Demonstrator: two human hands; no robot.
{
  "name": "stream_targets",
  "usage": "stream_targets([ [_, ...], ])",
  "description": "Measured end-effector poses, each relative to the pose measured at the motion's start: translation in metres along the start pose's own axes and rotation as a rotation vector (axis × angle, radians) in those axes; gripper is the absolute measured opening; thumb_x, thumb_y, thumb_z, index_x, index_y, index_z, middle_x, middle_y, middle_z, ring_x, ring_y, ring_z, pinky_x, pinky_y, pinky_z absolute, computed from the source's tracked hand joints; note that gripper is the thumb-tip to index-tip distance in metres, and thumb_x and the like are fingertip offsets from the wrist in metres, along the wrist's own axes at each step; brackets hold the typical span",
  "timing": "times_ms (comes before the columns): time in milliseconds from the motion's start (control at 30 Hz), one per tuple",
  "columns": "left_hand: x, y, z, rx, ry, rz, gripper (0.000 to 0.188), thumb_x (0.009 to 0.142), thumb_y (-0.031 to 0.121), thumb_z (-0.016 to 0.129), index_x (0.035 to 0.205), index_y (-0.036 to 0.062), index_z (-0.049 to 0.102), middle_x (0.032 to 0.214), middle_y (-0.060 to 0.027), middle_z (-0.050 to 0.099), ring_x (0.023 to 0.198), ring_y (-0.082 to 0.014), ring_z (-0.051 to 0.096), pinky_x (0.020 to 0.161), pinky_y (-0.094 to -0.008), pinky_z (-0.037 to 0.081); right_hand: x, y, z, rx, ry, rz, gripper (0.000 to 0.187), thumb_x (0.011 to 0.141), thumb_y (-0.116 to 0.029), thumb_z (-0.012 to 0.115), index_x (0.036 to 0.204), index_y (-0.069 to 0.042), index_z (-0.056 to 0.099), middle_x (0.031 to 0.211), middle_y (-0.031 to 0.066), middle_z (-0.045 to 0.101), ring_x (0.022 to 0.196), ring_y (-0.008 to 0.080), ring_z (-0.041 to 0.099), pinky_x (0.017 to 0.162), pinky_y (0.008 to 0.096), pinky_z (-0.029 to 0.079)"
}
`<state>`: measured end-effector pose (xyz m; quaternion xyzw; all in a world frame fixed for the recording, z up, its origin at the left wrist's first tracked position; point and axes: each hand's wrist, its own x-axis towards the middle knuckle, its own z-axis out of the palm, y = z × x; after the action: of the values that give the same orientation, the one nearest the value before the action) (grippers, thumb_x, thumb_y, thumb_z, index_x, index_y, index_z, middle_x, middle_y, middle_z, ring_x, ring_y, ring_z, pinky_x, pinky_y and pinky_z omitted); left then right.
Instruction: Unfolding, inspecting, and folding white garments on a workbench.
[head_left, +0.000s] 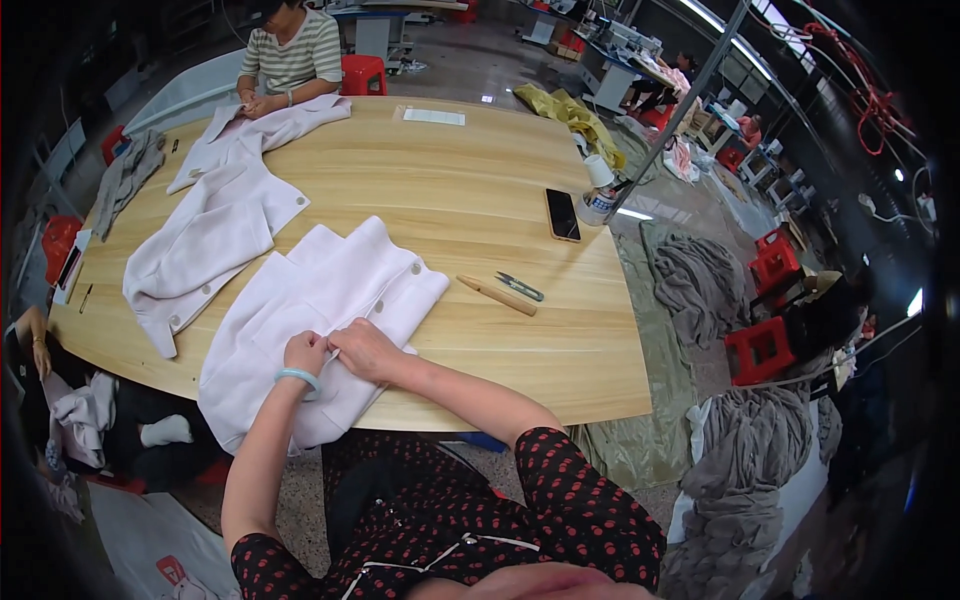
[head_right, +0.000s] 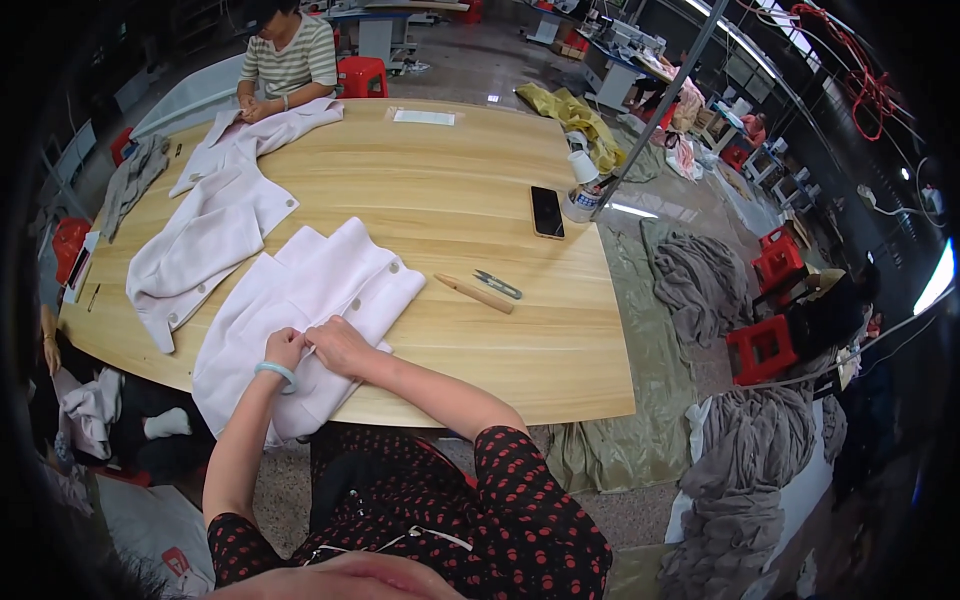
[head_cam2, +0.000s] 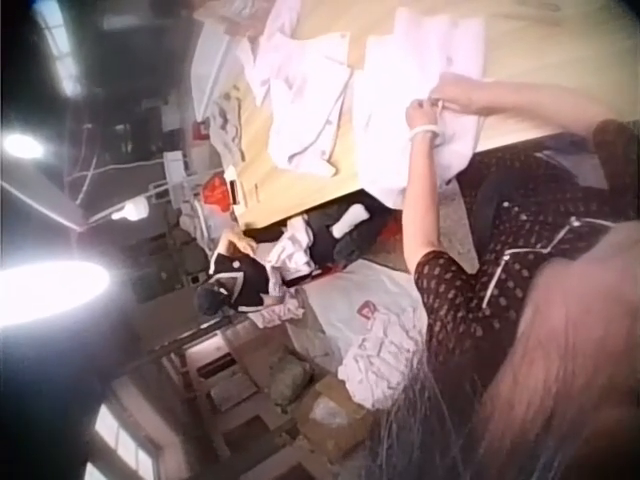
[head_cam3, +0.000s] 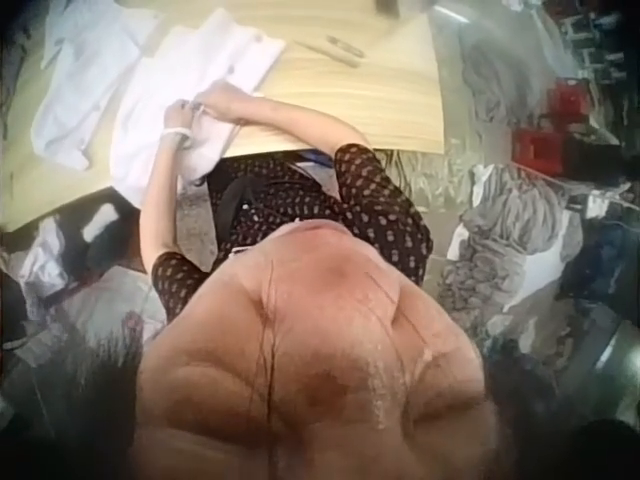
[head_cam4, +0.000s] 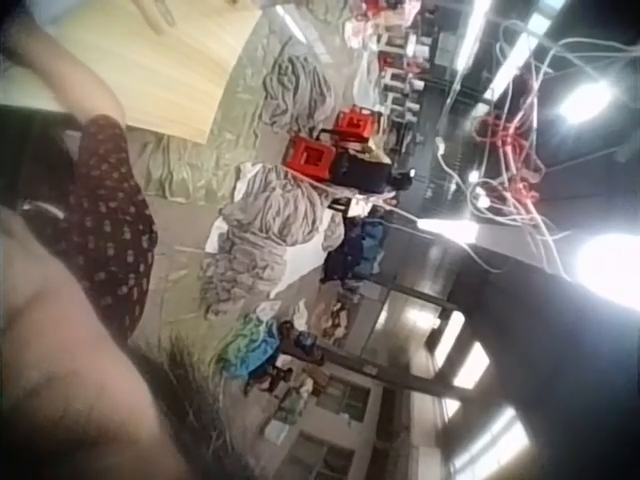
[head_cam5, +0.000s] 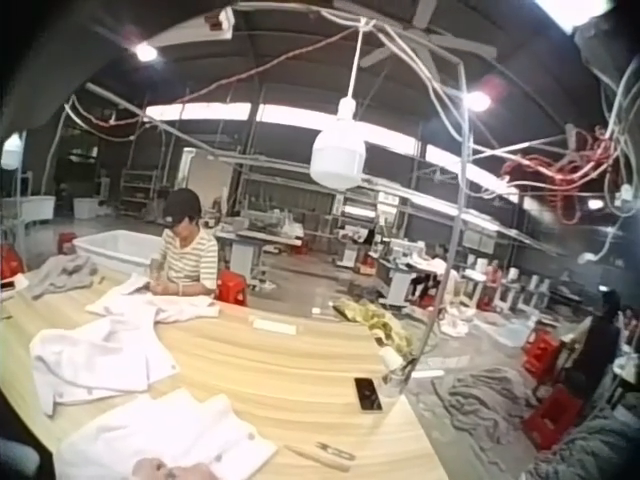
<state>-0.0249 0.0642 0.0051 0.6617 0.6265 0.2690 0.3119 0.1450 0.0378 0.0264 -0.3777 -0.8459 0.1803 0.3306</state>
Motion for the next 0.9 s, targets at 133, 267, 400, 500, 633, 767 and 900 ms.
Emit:
stream_targets([
  [133, 0.000, -0.002, -0.003, -0.066, -0.076, -0.103, 0.022, 0.078, 0.018, 0.061, 0.075, -0.0034, 0.065, 0.064, -0.0151, 0.061, 0.059, -0.0216, 0.056, 0.059, -0.0351, 0.045, 0.001, -0.001, 0.003, -0.053, 0.016, 0.046, 0.009, 0.073, -0.004, 0.054, 0.082, -0.004, 0.056, 0.072, 0.0127, 0.061, 0.075, 0.0310, 0.060, 0.075, 0.0399, 0.041],
  [267, -0.001, 0.002, -0.013, -0.196, -0.162, -0.159, 0.020, 0.078, 0.016, 0.061, 0.075, -0.0037, 0.064, 0.062, -0.0115, 0.059, 0.060, -0.0151, 0.052, 0.058, -0.0310, 0.043, 0.002, -0.001, 0.002, -0.215, -0.075, 0.061, 0.013, 0.077, -0.009, 0.057, 0.089, -0.004, 0.055, 0.079, 0.0125, 0.061, 0.080, 0.0294, 0.059, 0.079, 0.0389, 0.040],
  [400, -0.004, 0.008, -0.012, -0.066, -0.204, -0.103, 0.023, 0.080, 0.018, 0.058, 0.076, -0.0031, 0.064, 0.067, -0.0159, 0.061, 0.063, -0.0231, 0.058, 0.062, -0.0357, 0.046, -0.001, 0.010, 0.013, -0.284, -0.126, 0.006, 0.011, 0.082, -0.012, 0.050, 0.088, -0.005, 0.056, 0.083, 0.0128, 0.061, 0.086, 0.0280, 0.058, 0.081, 0.0377, 0.039],
  [500, -0.010, 0.020, -0.011, 0.359, -0.135, 0.192, 0.029, 0.083, 0.022, 0.053, 0.077, -0.0038, 0.063, 0.076, -0.0218, 0.063, 0.072, -0.0350, 0.061, 0.071, -0.0427, 0.048, -0.001, 0.011, 0.013, -0.268, -0.154, -0.011, 0.013, 0.084, -0.013, 0.047, 0.088, -0.005, 0.056, 0.082, 0.0129, 0.060, 0.086, 0.0280, 0.057, 0.081, 0.0376, 0.039],
  [633, -0.031, 0.044, -0.015, 0.443, -0.171, 0.143, 0.028, 0.084, 0.021, 0.049, 0.082, -0.0049, 0.060, 0.088, -0.0268, 0.060, 0.084, -0.0420, 0.058, 0.077, -0.0478, 0.046, -0.002, 0.014, 0.012, -0.260, -0.082, -0.079, 0.011, 0.081, -0.014, 0.049, 0.083, -0.005, 0.056, 0.079, 0.0127, 0.060, 0.082, 0.0279, 0.058, 0.079, 0.0374, 0.039],
  [767, -0.043, 0.048, -0.018, 0.444, -0.158, 0.273, 0.024, 0.083, 0.019, 0.051, 0.088, -0.0040, 0.056, 0.091, -0.0245, 0.057, 0.086, -0.0403, 0.056, 0.076, -0.0475, 0.046, 0.001, 0.008, -0.002, -0.239, -0.142, -0.076, 0.012, 0.081, -0.014, 0.050, 0.083, -0.004, 0.056, 0.079, 0.0133, 0.060, 0.083, 0.0284, 0.058, 0.079, 0.0377, 0.040],
  [900, -0.041, 0.033, -0.006, 0.490, -0.107, 0.318, 0.018, 0.082, 0.017, 0.054, 0.087, -0.0012, 0.053, 0.087, -0.0209, 0.056, 0.083, -0.0375, 0.056, 0.073, -0.0457, 0.047, 0.003, 0.012, -0.004, -0.274, -0.186, -0.109, 0.011, 0.079, -0.012, 0.050, 0.079, -0.004, 0.056, 0.076, 0.0140, 0.060, 0.078, 0.0294, 0.058, 0.077, 0.0384, 0.041],
])
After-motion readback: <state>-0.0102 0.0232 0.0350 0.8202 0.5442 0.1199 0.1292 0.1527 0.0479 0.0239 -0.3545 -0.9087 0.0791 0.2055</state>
